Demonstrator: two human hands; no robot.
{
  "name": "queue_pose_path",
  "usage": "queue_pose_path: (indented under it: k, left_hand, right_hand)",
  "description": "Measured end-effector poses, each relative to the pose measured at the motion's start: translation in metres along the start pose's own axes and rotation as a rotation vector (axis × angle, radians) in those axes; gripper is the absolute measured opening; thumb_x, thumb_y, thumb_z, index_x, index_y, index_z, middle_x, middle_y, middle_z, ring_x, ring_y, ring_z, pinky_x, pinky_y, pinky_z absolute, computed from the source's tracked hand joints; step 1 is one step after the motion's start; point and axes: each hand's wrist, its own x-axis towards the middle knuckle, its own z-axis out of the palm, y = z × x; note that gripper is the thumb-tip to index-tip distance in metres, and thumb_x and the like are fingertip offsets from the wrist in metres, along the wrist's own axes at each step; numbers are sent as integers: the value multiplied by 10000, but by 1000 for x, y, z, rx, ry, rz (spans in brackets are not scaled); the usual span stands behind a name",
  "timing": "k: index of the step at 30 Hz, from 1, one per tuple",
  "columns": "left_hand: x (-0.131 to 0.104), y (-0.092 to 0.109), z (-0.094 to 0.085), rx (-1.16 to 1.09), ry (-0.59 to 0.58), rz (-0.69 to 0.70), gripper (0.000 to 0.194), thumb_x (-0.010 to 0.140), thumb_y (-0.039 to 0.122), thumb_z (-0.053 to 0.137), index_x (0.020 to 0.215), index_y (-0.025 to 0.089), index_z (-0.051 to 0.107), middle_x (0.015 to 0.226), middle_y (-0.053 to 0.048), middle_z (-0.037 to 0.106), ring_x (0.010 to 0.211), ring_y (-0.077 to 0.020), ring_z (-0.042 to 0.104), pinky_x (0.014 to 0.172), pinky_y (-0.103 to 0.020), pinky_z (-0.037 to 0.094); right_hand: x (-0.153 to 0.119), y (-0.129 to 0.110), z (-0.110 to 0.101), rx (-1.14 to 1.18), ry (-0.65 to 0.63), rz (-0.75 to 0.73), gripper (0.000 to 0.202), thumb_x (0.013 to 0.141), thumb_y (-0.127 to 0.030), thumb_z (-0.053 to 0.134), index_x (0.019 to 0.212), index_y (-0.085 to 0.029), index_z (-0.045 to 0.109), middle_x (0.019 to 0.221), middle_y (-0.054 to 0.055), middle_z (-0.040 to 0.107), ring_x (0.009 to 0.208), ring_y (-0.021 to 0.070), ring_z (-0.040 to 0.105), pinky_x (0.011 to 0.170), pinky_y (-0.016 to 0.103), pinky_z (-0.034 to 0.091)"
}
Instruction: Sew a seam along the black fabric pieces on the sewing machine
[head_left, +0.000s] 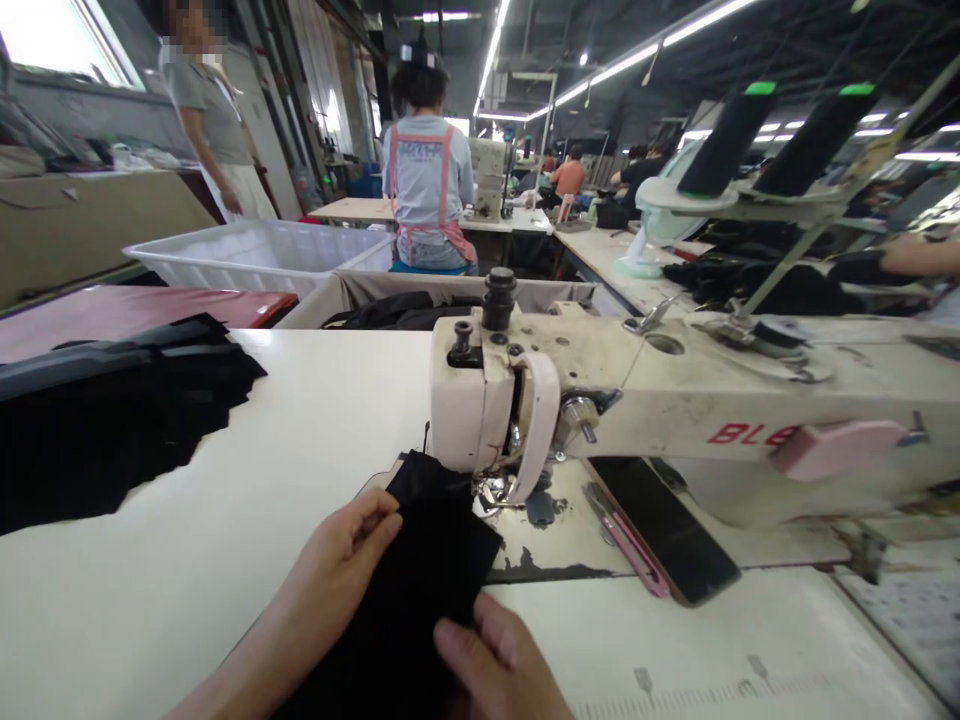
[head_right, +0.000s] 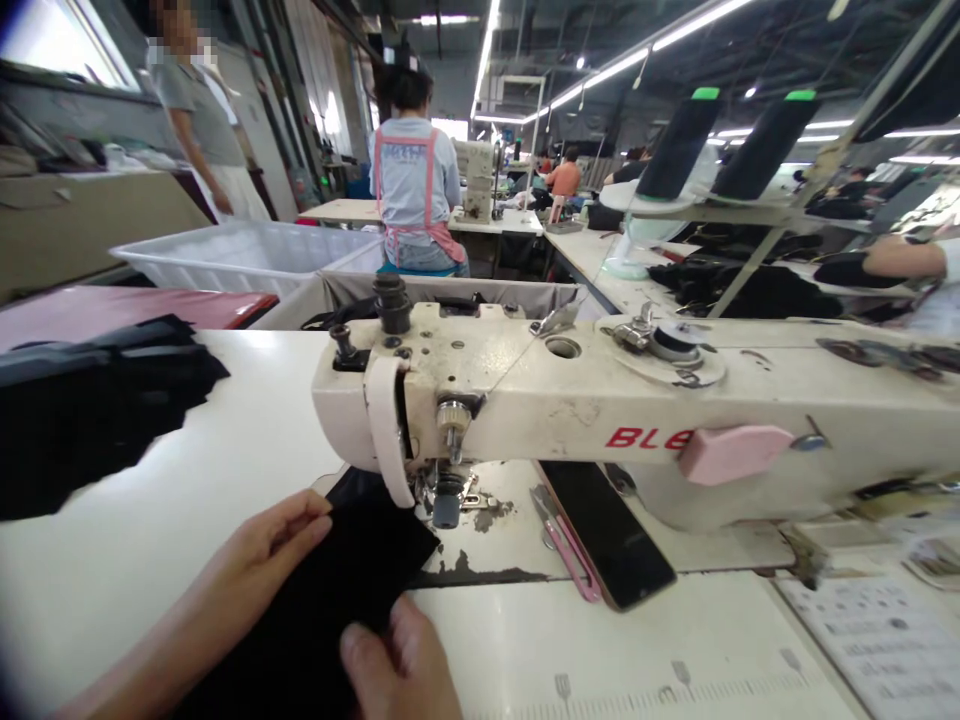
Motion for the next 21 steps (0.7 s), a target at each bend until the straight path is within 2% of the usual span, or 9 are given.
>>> queue_pose_path:
  k: [2, 3, 5, 7, 10, 15, 18, 21]
  left_hand:
    - [6, 6, -3, 168, 111, 116, 271, 915, 407, 419, 839, 191, 564, 719, 0, 635, 679, -190, 615, 620, -283, 483]
    - [8, 8, -3, 277, 121, 196, 267, 905, 418, 446, 882, 194, 589, 785, -16, 668, 732, -211, 641, 654, -305, 496]
    - [8, 9, 1, 465, 37, 352, 250, 887, 391, 494, 960, 199, 635, 899, -45, 708, 796, -245, 677, 676, -330, 523]
    - [4, 6, 10, 572, -88, 497, 271, 892, 273, 449, 1059, 189, 645, 906, -62, 721, 764, -241, 700, 637, -317, 543]
    - [-8, -2, 25, 571, -172, 639, 471, 857, 110, 335, 1286, 150, 525, 894, -79, 718, 719, -205, 708, 627, -283, 558]
    - [-19, -9, 42, 542, -161, 629, 650, 791, 48, 316, 1430, 162, 336, 888, -67, 704, 698, -201, 700, 588, -283, 550]
    - [-20, -8, 44, 624, -173, 615, 671, 789, 40, 324, 1448, 165, 317, 833, -61, 691, 615, -197, 681, 526, -269, 511]
    - [-21, -2, 44, 794, -230, 541, 690, 770, 17, 374, 1447, 148, 343, 786, -60, 677, 576, -195, 669, 512, -254, 495]
  right_hand:
    - [7, -9, 0, -16, 69, -113, 346, 690, -388, 765, 948, -182, 661, 866, 33, 719, 858, 217, 660, 761, 299, 504]
    - [10, -15, -1, -14, 77, -136, 337, 687, -380, 763, 935, -179, 657, 847, 27, 715, 801, 204, 657, 703, 279, 499]
    - [14, -27, -3, -6, 78, -138, 326, 678, -361, 755, 922, -169, 656, 797, 19, 709, 696, 182, 642, 606, 254, 474]
    - [15, -33, -5, -6, 89, -139, 301, 678, -335, 738, 914, -163, 661, 799, 19, 710, 680, 178, 636, 585, 249, 467]
    - [14, -35, -6, -4, 113, -152, 247, 696, -295, 705, 904, -167, 665, 839, 16, 715, 757, 188, 645, 626, 254, 486]
    - [13, -34, -6, 26, 107, -156, 223, 685, -302, 728, 850, -167, 666, 813, 10, 710, 805, 197, 652, 685, 266, 510]
    - [12, -34, -7, 43, 104, -144, 220, 678, -309, 742, 823, -166, 657, 792, 8, 706, 795, 193, 654, 690, 264, 514]
    - [12, -34, -8, 61, 99, -129, 235, 673, -321, 747, 817, -162, 651, 758, 7, 698, 769, 186, 652, 695, 264, 515]
